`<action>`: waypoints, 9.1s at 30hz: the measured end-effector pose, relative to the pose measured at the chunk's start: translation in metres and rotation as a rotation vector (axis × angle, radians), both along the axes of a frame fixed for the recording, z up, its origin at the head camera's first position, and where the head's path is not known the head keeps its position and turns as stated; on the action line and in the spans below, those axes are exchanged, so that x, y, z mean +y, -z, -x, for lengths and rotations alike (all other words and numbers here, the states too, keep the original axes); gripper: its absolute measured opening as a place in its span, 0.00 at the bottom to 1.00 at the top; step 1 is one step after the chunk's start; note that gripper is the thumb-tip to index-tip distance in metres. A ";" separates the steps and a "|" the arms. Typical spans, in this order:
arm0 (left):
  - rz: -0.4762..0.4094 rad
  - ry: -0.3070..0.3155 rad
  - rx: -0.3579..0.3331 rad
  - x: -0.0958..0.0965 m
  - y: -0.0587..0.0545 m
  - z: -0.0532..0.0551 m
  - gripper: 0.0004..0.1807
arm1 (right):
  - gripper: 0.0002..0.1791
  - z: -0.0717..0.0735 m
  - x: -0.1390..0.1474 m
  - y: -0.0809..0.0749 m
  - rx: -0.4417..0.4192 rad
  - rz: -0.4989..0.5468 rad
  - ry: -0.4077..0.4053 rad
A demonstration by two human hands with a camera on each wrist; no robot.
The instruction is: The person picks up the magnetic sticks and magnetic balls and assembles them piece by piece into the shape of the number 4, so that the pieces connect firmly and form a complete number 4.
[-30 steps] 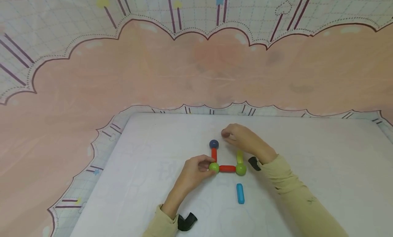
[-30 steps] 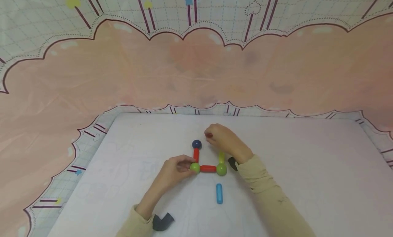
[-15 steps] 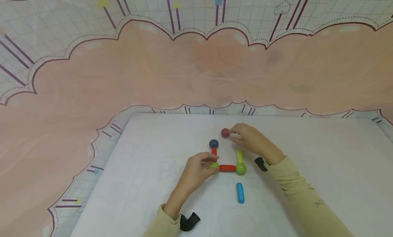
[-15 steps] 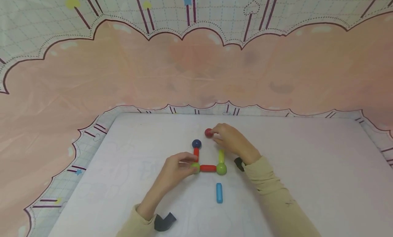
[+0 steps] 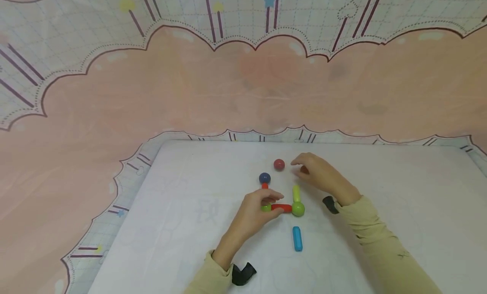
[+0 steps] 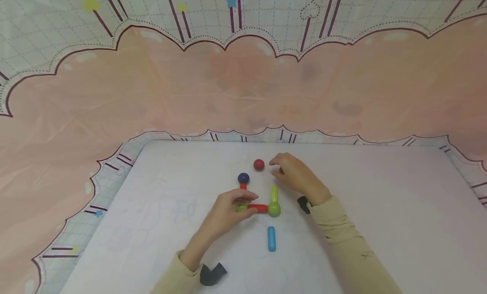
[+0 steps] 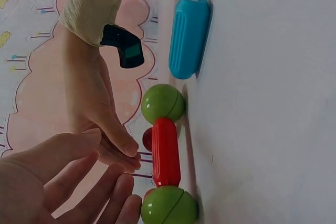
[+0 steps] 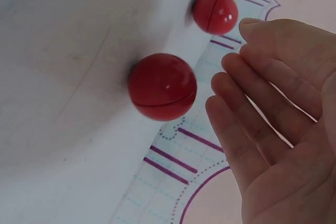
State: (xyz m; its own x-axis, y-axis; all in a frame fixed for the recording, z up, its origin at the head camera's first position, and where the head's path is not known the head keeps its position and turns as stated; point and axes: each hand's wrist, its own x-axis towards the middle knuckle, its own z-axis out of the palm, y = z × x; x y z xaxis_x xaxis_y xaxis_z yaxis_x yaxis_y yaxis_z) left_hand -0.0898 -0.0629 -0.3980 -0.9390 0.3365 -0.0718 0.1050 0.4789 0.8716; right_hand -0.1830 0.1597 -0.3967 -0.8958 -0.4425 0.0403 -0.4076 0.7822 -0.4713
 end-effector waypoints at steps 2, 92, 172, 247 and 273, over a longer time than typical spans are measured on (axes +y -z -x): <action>0.007 0.009 -0.009 0.003 0.000 0.000 0.17 | 0.16 0.000 0.002 0.001 -0.003 0.002 0.010; 0.267 0.068 0.117 0.044 0.022 0.009 0.16 | 0.14 -0.001 0.004 0.014 -0.184 0.146 -0.007; 0.299 0.067 0.138 0.041 0.021 0.011 0.17 | 0.18 -0.051 0.019 0.010 0.056 0.050 -0.032; 0.245 0.094 0.117 0.033 0.024 0.015 0.17 | 0.25 -0.130 0.017 0.030 -0.080 0.079 -0.212; 0.236 0.095 0.114 0.033 0.023 0.016 0.17 | 0.27 -0.128 0.007 0.027 -0.114 -0.025 -0.126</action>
